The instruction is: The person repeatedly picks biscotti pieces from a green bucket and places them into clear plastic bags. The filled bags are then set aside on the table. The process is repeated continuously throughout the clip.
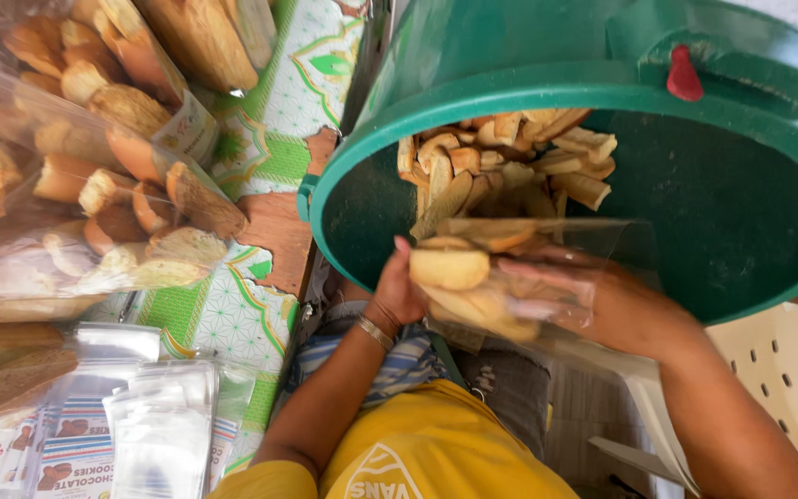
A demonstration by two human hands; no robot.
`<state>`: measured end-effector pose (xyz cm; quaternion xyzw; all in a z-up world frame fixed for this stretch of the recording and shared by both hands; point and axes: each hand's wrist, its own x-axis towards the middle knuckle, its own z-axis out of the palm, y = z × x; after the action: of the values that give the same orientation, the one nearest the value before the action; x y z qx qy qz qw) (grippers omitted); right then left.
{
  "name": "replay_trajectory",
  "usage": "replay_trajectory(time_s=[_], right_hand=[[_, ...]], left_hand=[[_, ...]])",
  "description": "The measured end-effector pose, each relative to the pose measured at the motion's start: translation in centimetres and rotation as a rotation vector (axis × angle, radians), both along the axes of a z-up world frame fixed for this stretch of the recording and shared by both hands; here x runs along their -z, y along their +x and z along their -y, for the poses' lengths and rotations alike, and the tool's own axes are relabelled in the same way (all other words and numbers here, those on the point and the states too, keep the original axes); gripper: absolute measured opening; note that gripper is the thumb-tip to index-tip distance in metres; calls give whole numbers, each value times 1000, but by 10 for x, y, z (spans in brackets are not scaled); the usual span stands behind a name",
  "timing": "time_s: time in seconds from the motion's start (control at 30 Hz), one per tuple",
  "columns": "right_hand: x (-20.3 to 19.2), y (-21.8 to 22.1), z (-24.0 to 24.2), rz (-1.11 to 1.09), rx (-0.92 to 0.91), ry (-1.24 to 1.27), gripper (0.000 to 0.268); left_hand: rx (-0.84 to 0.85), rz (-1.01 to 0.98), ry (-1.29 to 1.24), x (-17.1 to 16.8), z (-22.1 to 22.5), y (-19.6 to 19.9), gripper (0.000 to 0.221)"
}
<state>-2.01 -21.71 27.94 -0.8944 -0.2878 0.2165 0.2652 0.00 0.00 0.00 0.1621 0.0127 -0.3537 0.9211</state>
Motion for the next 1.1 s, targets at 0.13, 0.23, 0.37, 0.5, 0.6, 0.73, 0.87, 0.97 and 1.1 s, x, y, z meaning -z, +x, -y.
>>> replay_trajectory(time_s=[0.13,0.23,0.37,0.5,0.6,0.73,0.87,0.97,1.1], right_hand=[[11,7,-6,-228,157,-327,83],[20,7,4,-326,388,-436,80],[30,5,12,-213,463,-179,75],[37,2,12,-373,438,-488,64],[35,-4,19,-313,331,-402,51],[24,-14,44,-199,399,-5,34],[10,-15,76,28,248,155,30],[10,-16,92,28,168,306,37],[42,-15,76,-116,176,458,32]], left_hand=[[133,-28,-99,24,3,-7,100],[184,-59,-254,30,-3,-6,102],[109,-89,-92,19,3,-8,94],[90,-63,27,-3,3,-5,90],[110,-94,102,-23,0,0,90],[154,-183,122,-41,-8,7,93],[108,-182,111,-45,-16,11,95],[104,-183,101,-40,-16,11,97],[153,-103,190,-36,-9,9,103]])
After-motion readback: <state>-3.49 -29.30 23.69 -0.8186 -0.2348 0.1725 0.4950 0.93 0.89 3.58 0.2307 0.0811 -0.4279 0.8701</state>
